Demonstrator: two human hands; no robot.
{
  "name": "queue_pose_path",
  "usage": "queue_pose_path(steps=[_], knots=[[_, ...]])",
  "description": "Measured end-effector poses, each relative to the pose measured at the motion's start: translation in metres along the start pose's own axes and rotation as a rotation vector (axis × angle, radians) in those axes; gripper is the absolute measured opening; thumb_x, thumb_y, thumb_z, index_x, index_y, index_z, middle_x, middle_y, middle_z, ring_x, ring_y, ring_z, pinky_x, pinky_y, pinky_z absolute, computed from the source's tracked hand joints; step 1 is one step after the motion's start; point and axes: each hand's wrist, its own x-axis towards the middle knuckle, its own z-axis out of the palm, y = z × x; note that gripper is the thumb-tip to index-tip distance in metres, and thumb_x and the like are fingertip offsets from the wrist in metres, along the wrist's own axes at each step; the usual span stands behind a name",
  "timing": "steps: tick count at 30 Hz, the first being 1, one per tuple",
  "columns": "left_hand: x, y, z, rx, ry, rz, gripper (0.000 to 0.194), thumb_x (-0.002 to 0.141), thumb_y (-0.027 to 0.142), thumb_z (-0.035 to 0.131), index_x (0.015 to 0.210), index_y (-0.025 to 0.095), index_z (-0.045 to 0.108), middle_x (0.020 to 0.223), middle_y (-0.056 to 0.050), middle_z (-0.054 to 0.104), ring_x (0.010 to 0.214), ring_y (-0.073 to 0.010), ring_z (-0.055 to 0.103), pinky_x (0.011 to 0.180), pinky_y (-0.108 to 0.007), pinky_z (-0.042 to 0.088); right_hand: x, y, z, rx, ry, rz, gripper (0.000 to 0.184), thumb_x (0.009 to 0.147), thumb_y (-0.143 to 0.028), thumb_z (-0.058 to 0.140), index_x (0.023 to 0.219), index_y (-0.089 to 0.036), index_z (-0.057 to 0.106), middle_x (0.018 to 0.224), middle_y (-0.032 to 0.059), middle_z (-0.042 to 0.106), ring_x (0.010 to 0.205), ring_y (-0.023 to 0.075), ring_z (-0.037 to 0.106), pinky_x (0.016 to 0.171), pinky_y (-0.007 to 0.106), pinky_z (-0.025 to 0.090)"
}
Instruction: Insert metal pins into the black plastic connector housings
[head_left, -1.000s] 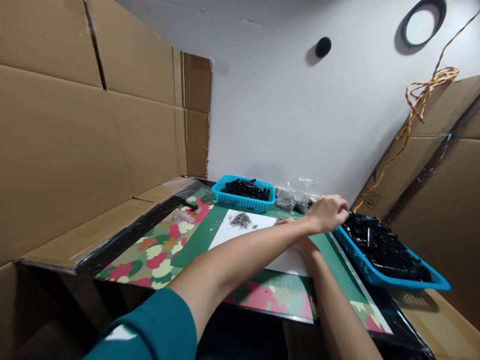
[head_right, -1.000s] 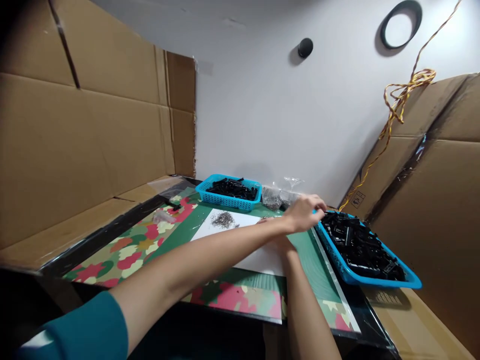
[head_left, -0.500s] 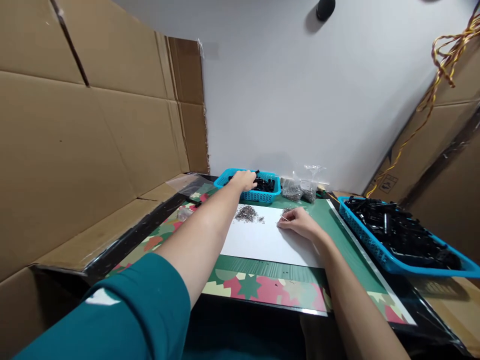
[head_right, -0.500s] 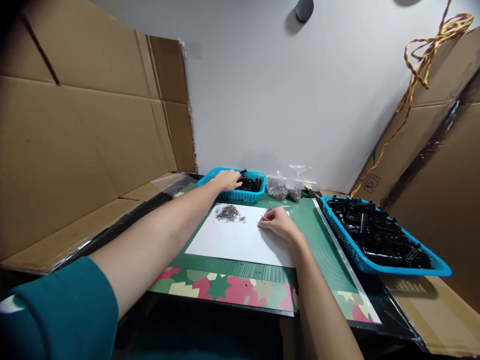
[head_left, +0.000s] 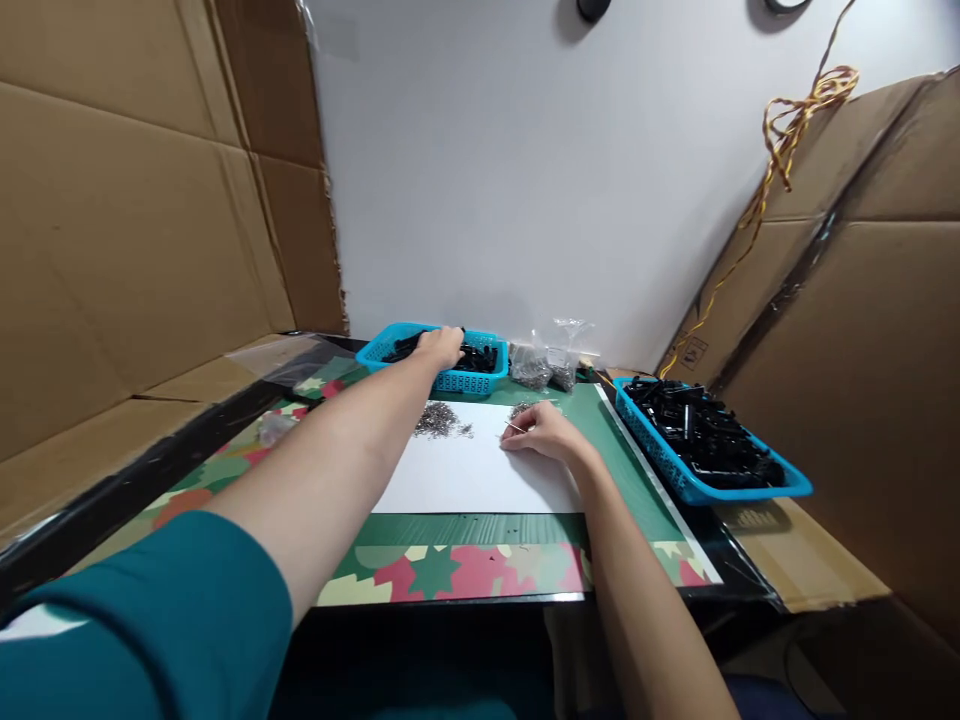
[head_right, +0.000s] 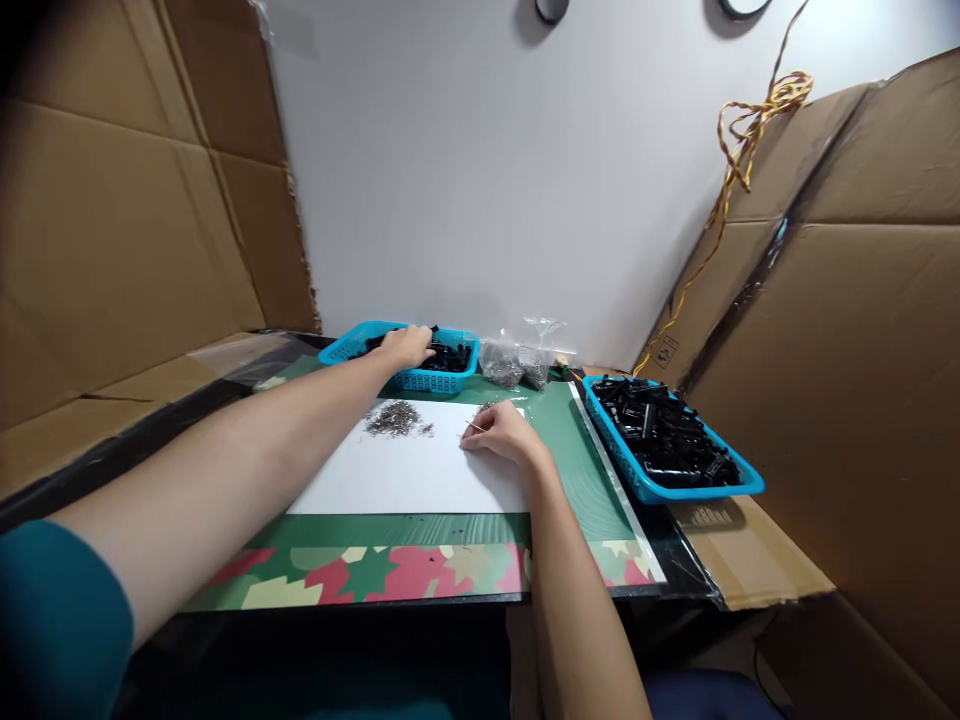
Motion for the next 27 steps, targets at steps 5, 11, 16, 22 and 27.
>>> queue_pose_path(steps=[5,11,16,22,27], knots=[[0.012,-0.010,-0.003,0.095,0.031,-0.006,0.033,0.095,0.043,0.068,0.112,0.016,0.072,0.119,-0.022,0.073,0.123,-0.0392,0.066,0.103,-0.043,0.048,-0.001,-0.004,0.003,-0.043,0.009,-0.055,0.007,0.071,-0.022,0.078,0.070,-0.015,0.078,0.068,0.0015,0.067,0.065,0.0129,0.053,0.059,0.024,0.038],[0.010,-0.049,-0.026,0.171,0.031,0.048,0.027,0.101,0.042,0.058,0.108,0.020,0.072,0.111,-0.014,0.075,0.103,-0.0293,0.070,0.088,-0.033,0.050,0.000,-0.002,0.008,-0.149,-0.035,-0.176,0.007,0.076,-0.019,0.073,0.072,-0.016,0.078,0.071,0.0020,0.067,0.069,0.0142,0.055,0.063,0.026,0.038],[0.001,-0.075,-0.036,0.093,-0.024,0.079,0.033,0.094,0.052,0.066,0.103,0.021,0.073,0.096,-0.009,0.076,0.088,-0.0243,0.068,0.078,-0.029,0.048,0.001,0.000,0.011,-0.137,-0.024,-0.204,0.007,0.074,-0.021,0.075,0.072,-0.017,0.080,0.071,0.0024,0.070,0.068,0.0153,0.056,0.062,0.026,0.038],[0.004,-0.060,-0.012,0.065,-0.013,0.038,0.028,0.087,0.045,0.075,0.104,0.022,0.072,0.106,-0.012,0.078,0.099,-0.0284,0.072,0.085,-0.032,0.051,-0.001,-0.003,0.016,-0.092,-0.005,-0.234,0.015,0.076,-0.032,0.078,0.076,-0.018,0.084,0.077,0.0055,0.076,0.076,0.0197,0.062,0.066,0.028,0.042],[0.006,-0.051,0.002,0.075,0.022,0.004,0.025,0.090,0.039,0.073,0.107,0.021,0.071,0.116,-0.017,0.076,0.110,-0.0341,0.072,0.092,-0.038,0.050,-0.001,-0.002,0.012,-0.050,-0.006,-0.237,0.019,0.081,-0.033,0.072,0.079,-0.017,0.082,0.082,0.0060,0.077,0.075,0.0180,0.062,0.070,0.028,0.043]])
